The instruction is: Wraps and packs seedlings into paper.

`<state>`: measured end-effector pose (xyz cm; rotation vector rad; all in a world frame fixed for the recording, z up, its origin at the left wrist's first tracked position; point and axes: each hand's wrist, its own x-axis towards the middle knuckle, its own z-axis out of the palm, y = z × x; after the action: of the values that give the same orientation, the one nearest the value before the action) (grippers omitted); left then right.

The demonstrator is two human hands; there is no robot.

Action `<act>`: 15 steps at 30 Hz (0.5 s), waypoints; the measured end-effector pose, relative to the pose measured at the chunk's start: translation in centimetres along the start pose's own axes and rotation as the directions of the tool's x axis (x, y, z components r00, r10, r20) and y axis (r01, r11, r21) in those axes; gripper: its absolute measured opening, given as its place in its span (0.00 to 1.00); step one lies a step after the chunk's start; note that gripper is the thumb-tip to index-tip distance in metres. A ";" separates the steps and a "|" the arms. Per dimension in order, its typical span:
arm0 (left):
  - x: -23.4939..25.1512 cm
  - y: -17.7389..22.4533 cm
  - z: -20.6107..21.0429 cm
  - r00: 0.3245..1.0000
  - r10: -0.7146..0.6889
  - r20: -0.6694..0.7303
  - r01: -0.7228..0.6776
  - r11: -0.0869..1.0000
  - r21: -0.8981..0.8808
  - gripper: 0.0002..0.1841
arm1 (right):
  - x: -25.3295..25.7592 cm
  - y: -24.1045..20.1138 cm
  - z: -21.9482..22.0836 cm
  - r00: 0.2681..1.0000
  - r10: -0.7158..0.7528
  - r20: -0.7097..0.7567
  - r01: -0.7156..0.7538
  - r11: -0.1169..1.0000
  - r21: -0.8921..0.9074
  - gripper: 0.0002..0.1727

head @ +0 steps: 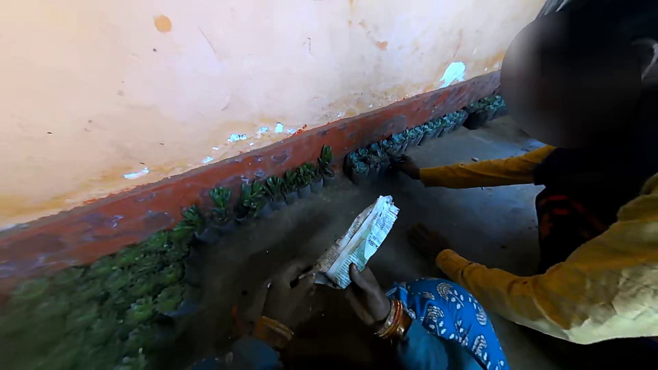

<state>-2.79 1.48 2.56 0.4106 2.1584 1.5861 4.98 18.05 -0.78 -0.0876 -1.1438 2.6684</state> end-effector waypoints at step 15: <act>-1.1 -2.2 3.1 0.748 0.625 -0.223 -0.479 0.741 0.470 0.20 | -0.8 0.9 0.7 0.991 -0.046 -0.128 0.012 0.967 -0.255 0.28</act>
<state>-0.24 2.89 -0.11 1.0642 2.8508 1.6125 5.48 16.75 -0.94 -0.2860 -1.4234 2.4356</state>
